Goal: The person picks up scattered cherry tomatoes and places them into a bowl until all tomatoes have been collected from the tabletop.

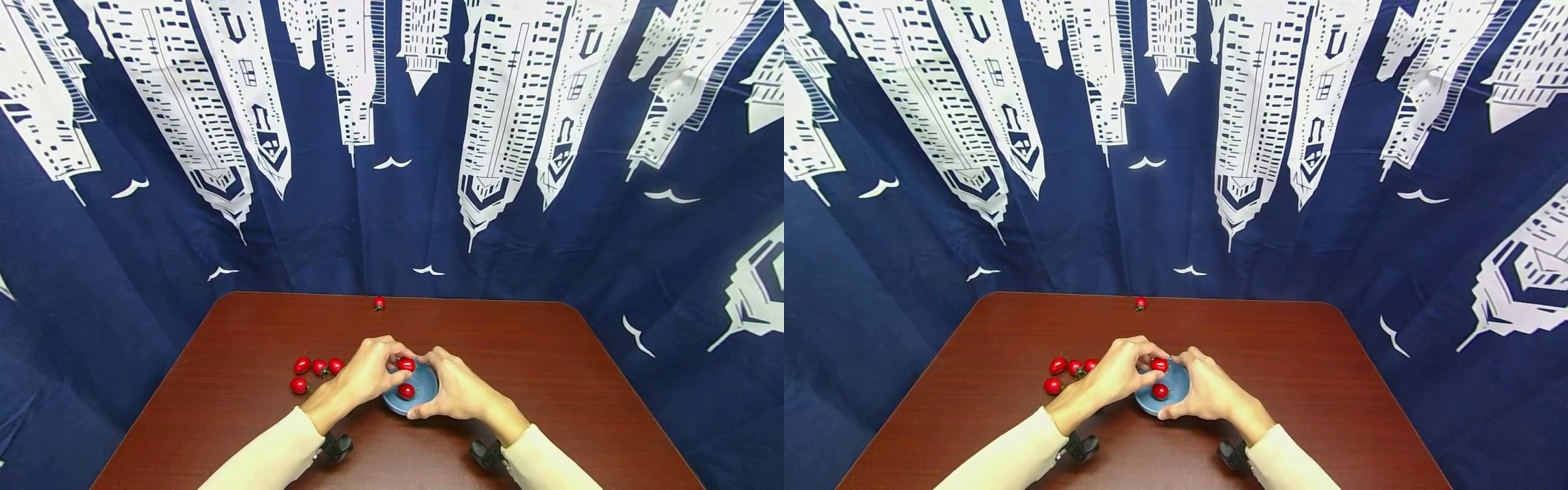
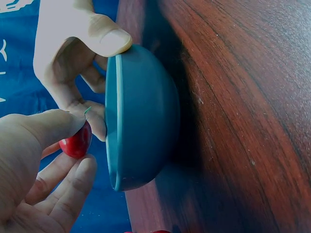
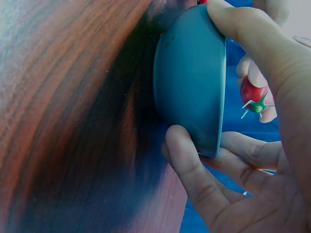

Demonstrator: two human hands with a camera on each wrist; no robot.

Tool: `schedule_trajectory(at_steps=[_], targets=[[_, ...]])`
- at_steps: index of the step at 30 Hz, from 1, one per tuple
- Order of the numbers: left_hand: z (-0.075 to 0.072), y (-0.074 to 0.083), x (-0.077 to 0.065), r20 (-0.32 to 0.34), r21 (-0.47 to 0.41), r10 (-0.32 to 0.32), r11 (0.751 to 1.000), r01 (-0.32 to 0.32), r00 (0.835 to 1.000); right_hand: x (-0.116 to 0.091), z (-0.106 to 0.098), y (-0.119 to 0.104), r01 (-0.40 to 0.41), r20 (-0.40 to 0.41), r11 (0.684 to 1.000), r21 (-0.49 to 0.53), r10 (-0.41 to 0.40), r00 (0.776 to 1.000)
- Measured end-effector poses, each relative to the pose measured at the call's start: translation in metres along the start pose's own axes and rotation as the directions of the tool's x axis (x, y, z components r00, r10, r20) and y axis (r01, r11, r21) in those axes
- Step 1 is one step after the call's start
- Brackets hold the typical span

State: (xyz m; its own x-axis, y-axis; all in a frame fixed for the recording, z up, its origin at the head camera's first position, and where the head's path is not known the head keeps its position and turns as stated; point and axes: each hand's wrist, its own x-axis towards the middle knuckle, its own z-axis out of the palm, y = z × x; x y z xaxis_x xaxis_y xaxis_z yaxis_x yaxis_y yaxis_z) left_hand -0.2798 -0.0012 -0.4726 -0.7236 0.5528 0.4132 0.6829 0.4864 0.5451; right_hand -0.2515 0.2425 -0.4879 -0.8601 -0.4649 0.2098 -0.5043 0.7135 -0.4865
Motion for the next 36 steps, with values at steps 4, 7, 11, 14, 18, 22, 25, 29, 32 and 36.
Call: schedule_trajectory(at_steps=[4, 7, 11, 14, 18, 22, 25, 29, 32, 36], targets=[[0.001, -0.001, 0.002, 0.002, 0.001, 0.003, 1.000, -0.003, 1.000, 0.001, 0.000, 0.000, -0.003, 0.009, 1.000, -0.008, 0.003, 1.000], [0.001, -0.001, 0.002, 0.007, 0.016, 0.007, 1.000, -0.007, 1.000, 0.001, 0.001, 0.000, 0.002, 0.014, 1.000, -0.015, -0.002, 1.000], [0.000, -0.002, 0.000, 0.024, 0.062, -0.011, 0.998, 0.009, 1.000, 0.001, 0.002, 0.000, 0.014, 0.013, 1.000, -0.024, -0.013, 1.000], [-0.003, -0.003, -0.003, 0.047, 0.107, -0.049, 0.993, 0.044, 0.998, 0.000, 0.003, 0.000, 0.017, 0.010, 0.999, -0.037, -0.017, 1.000], [-0.009, -0.004, -0.007, 0.072, 0.137, -0.096, 0.987, 0.085, 0.993, 0.001, 0.002, 0.000, 0.009, 0.002, 0.999, -0.045, -0.009, 1.000], [-0.014, -0.007, -0.009, 0.074, 0.122, -0.115, 0.987, 0.106, 0.991, 0.002, 0.001, -0.002, 0.003, -0.001, 0.999, -0.050, -0.003, 1.000], [-0.018, -0.010, -0.011, 0.068, 0.115, -0.118, 0.987, 0.109, 0.991, 0.002, 0.001, -0.003, -0.007, 0.004, 0.998, -0.061, 0.007, 1.000], [-0.022, -0.013, -0.013, 0.061, 0.115, -0.113, 0.988, 0.106, 0.992, 0.002, 0.000, -0.003, -0.017, 0.004, 0.997, -0.072, 0.018, 1.000], [-0.025, -0.014, -0.014, 0.059, 0.105, -0.111, 0.989, 0.105, 0.992, 0.002, 0.000, -0.003, -0.010, -0.004, 0.997, -0.072, 0.010, 1.000], [-0.030, -0.016, -0.016, 0.056, 0.097, -0.110, 0.990, 0.105, 0.992, 0.001, 0.000, -0.003, 0.004, -0.013, 0.998, -0.067, -0.005, 1.000]])
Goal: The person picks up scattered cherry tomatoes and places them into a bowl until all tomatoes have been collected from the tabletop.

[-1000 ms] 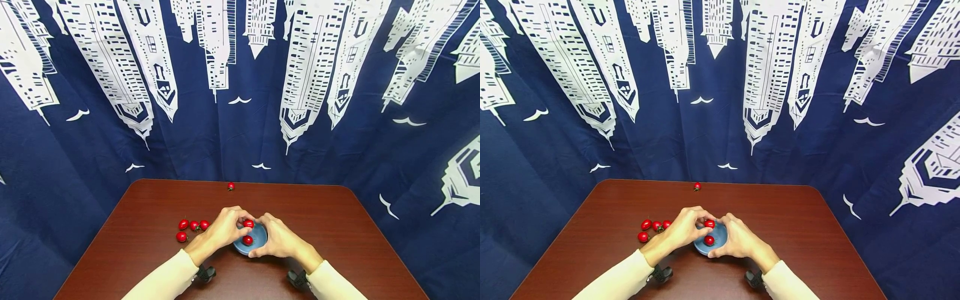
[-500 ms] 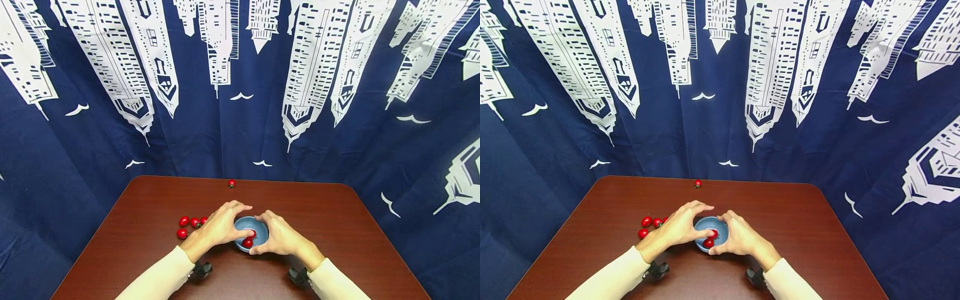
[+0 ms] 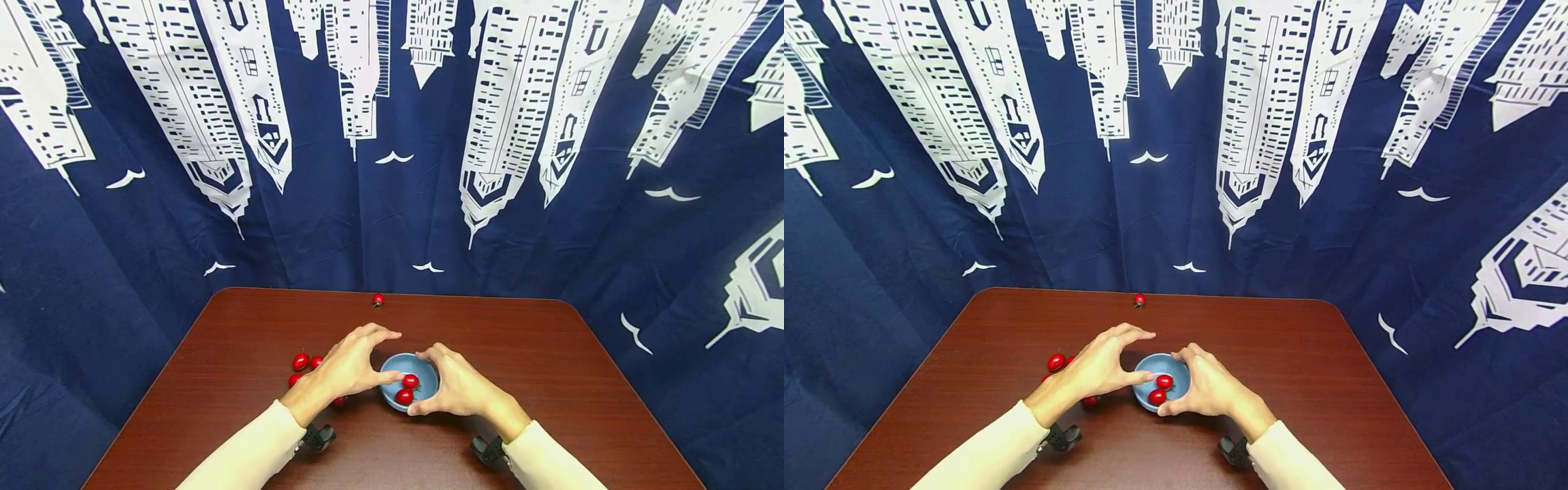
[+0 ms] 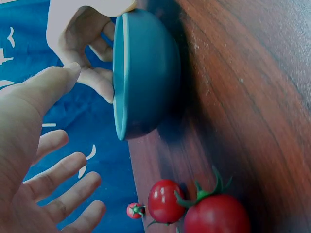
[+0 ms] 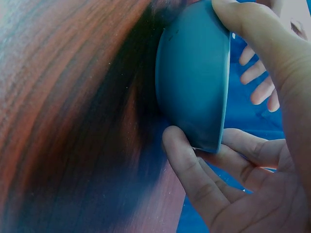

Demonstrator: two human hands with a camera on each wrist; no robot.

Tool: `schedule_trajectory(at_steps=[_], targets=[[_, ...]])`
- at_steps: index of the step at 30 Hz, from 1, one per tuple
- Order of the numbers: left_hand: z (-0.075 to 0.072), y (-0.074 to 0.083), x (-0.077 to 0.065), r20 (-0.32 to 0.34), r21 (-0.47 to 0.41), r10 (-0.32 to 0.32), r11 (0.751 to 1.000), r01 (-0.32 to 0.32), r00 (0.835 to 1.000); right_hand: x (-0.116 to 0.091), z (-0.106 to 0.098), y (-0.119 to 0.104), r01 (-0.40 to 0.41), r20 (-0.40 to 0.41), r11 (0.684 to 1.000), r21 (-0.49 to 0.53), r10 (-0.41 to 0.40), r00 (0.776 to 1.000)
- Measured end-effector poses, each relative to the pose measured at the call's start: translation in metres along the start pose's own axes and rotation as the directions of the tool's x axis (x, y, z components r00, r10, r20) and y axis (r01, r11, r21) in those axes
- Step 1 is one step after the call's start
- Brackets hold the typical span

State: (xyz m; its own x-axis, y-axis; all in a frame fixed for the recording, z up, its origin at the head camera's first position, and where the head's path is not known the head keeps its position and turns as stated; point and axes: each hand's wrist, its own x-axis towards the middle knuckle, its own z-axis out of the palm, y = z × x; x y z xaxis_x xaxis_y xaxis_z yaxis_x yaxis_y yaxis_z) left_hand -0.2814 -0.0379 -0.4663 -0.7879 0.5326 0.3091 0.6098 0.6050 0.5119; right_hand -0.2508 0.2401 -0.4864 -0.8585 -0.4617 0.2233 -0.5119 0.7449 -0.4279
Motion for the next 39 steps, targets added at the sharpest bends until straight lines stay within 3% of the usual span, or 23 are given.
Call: schedule_trajectory(at_steps=[8, 14, 29, 34, 39], targets=[[-0.007, -0.007, -0.004, 0.001, 0.026, 0.014, 1.000, -0.014, 1.000, -0.002, 0.001, 0.000, -0.005, 0.003, 1.000, 0.003, 0.005, 1.000], [-0.012, -0.016, -0.010, 0.003, 0.038, -0.016, 0.999, 0.016, 1.000, -0.001, -0.001, 0.001, -0.011, 0.013, 1.000, 0.006, 0.011, 1.000], [-0.019, -0.047, -0.022, 0.019, 0.083, -0.007, 0.997, 0.005, 1.000, 0.000, 0.000, -0.003, -0.016, 0.022, 0.999, 0.029, 0.015, 1.000], [-0.020, -0.054, -0.022, 0.022, 0.100, -0.009, 0.995, 0.007, 1.000, 0.001, -0.001, -0.003, -0.011, 0.026, 1.000, 0.023, 0.011, 1.000], [-0.021, -0.058, -0.017, 0.067, 0.097, -0.022, 0.995, 0.015, 0.997, -0.001, -0.004, -0.001, -0.018, 0.031, 1.000, 0.022, 0.017, 0.999]])
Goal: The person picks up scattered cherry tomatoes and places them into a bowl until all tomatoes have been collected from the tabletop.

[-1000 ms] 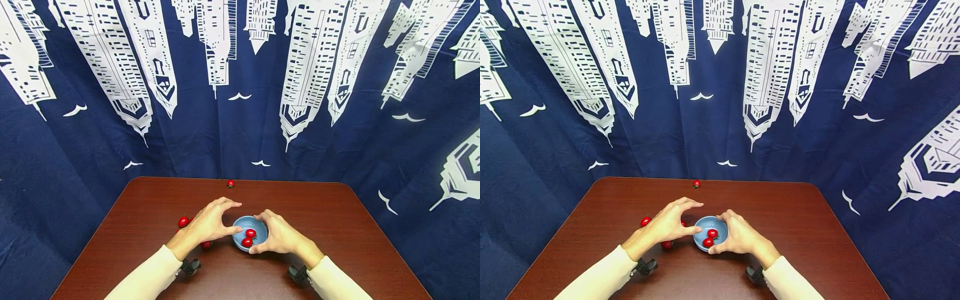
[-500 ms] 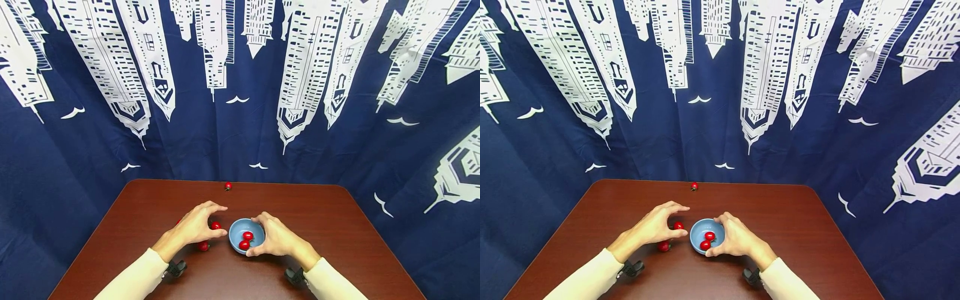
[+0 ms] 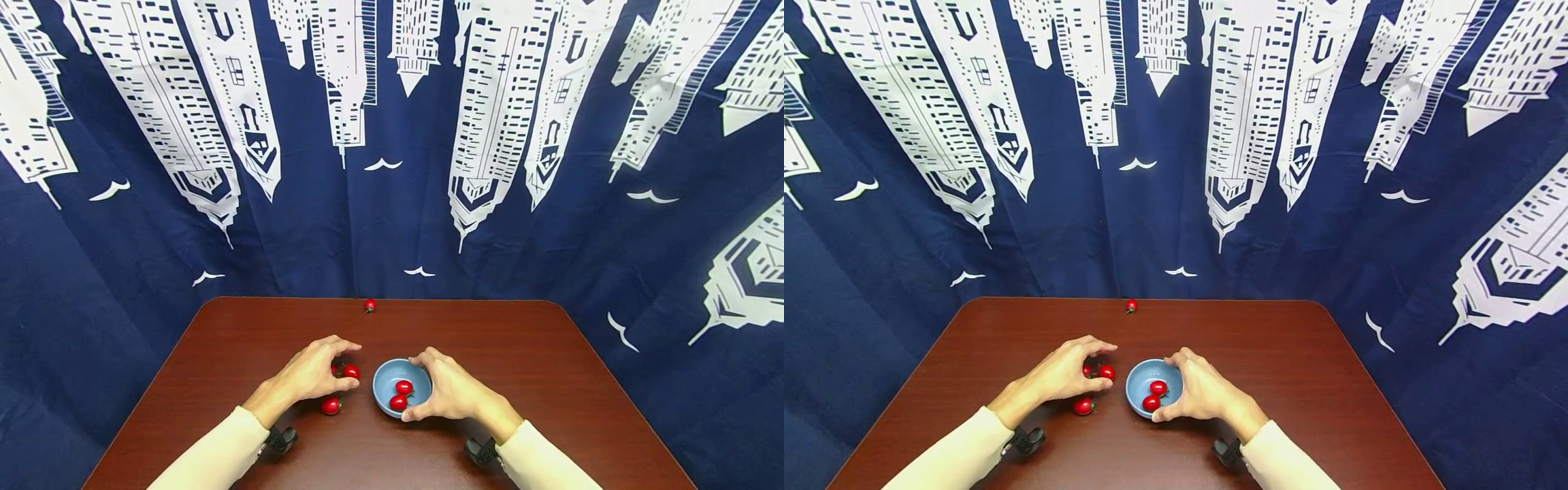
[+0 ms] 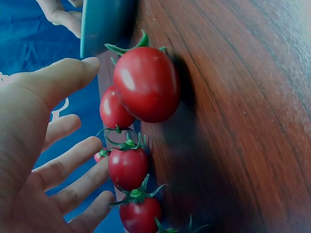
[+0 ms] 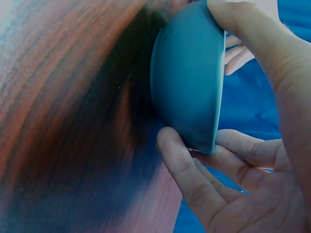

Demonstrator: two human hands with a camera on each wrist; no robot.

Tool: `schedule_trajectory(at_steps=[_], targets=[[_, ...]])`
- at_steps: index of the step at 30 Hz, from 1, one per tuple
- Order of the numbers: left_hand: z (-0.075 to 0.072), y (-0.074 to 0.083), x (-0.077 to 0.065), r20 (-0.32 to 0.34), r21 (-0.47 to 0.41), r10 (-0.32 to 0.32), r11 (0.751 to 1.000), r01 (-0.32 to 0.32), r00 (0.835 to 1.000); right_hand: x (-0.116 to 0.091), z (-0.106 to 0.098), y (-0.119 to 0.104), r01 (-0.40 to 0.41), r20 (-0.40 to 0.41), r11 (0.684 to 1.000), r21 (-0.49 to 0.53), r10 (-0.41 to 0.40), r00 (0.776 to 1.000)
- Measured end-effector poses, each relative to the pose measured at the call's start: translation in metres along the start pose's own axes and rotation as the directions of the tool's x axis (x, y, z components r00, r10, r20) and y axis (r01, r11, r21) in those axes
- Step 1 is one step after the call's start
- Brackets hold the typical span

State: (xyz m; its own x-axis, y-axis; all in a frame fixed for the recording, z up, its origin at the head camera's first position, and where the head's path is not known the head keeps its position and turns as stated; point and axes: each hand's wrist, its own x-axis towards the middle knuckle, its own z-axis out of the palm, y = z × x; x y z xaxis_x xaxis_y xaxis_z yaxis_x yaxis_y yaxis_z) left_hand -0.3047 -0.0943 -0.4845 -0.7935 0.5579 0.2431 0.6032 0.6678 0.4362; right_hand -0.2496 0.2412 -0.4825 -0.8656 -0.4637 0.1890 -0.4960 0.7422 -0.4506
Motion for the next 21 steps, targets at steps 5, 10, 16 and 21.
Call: schedule_trajectory(at_steps=[5, 10, 16, 21], targets=[[0.0036, -0.0006, 0.0029, 0.006, 0.005, 0.017, 1.000, -0.017, 1.000, 0.0004, -0.0017, 0.0004, 0.009, -0.013, 1.000, -0.001, -0.009, 1.000], [0.0074, -0.0009, 0.0037, 0.002, 0.017, 0.035, 0.999, -0.035, 0.999, 0.0002, -0.0038, 0.0000, 0.000, -0.012, 1.000, -0.018, 0.000, 1.000], [0.0077, -0.0014, 0.0018, -0.009, 0.026, 0.044, 0.999, -0.044, 0.999, 0.0002, -0.0032, -0.0008, -0.002, -0.006, 1.000, -0.013, 0.002, 1.000], [0.0090, -0.0045, -0.0017, 0.000, 0.029, 0.061, 0.998, -0.061, 0.998, 0.0001, 0.0023, -0.0005, 0.004, -0.001, 1.000, -0.007, -0.004, 1.000]])
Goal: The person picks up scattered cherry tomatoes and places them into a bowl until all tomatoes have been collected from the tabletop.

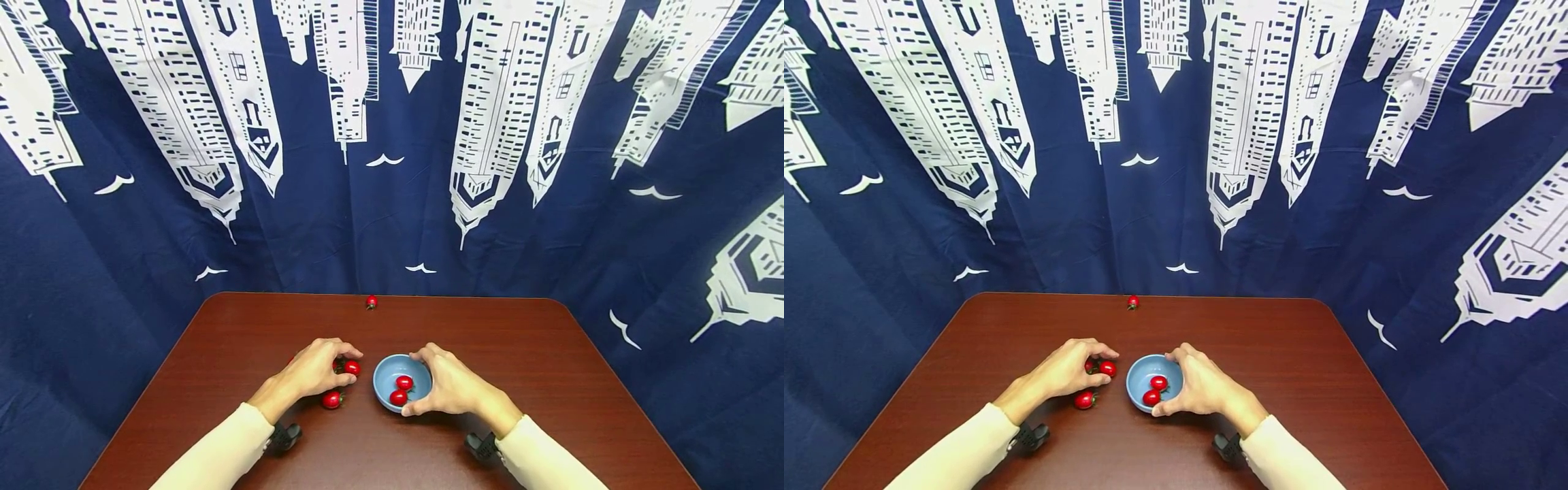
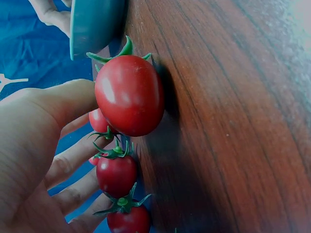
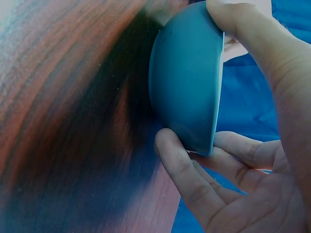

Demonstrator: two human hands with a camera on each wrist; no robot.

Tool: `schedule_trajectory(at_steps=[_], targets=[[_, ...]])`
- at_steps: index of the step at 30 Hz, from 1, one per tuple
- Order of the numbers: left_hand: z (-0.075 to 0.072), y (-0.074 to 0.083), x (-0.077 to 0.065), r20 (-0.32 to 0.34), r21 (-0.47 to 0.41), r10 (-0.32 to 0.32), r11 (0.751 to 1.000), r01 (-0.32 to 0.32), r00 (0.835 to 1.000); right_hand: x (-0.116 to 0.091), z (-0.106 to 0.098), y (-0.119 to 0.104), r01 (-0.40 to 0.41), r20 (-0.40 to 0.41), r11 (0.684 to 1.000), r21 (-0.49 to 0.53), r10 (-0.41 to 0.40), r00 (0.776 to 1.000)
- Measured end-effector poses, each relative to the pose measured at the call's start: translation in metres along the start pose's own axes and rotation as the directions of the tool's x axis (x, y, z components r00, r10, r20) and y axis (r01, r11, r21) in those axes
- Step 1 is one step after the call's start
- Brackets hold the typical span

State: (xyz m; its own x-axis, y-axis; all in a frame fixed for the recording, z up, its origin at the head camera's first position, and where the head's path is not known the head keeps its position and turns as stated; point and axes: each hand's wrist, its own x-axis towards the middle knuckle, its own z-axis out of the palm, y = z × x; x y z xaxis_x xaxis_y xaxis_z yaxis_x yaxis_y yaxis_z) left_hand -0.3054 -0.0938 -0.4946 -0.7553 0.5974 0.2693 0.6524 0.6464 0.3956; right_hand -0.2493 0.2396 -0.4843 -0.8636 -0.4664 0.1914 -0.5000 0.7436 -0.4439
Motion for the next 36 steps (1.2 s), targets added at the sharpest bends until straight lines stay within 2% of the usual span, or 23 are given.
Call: schedule_trajectory(at_steps=[5, 12, 19, 27, 36], targets=[[0.002, -0.002, -0.002, 0.003, -0.002, 0.022, 1.000, -0.022, 1.000, -0.001, 0.003, -0.001, 0.006, 0.000, 1.000, 0.005, -0.006, 1.000], [0.002, -0.002, -0.004, 0.019, 0.026, 0.005, 1.000, -0.005, 1.000, -0.003, 0.005, -0.004, 0.014, -0.004, 1.000, 0.016, -0.014, 1.000], [-0.003, 0.002, -0.003, 0.009, 0.015, 0.005, 1.000, -0.005, 1.000, -0.004, 0.003, -0.007, 0.020, -0.005, 1.000, 0.018, -0.020, 1.000], [-0.011, 0.007, 0.003, -0.031, 0.016, -0.013, 1.000, 0.014, 0.999, -0.002, 0.000, -0.011, 0.002, -0.005, 1.000, 0.002, -0.002, 1.000], [-0.014, 0.014, 0.009, -0.113, -0.013, 0.057, 0.998, -0.058, 0.992, -0.002, -0.001, -0.005, -0.005, -0.002, 1.000, -0.011, 0.005, 1.000]])
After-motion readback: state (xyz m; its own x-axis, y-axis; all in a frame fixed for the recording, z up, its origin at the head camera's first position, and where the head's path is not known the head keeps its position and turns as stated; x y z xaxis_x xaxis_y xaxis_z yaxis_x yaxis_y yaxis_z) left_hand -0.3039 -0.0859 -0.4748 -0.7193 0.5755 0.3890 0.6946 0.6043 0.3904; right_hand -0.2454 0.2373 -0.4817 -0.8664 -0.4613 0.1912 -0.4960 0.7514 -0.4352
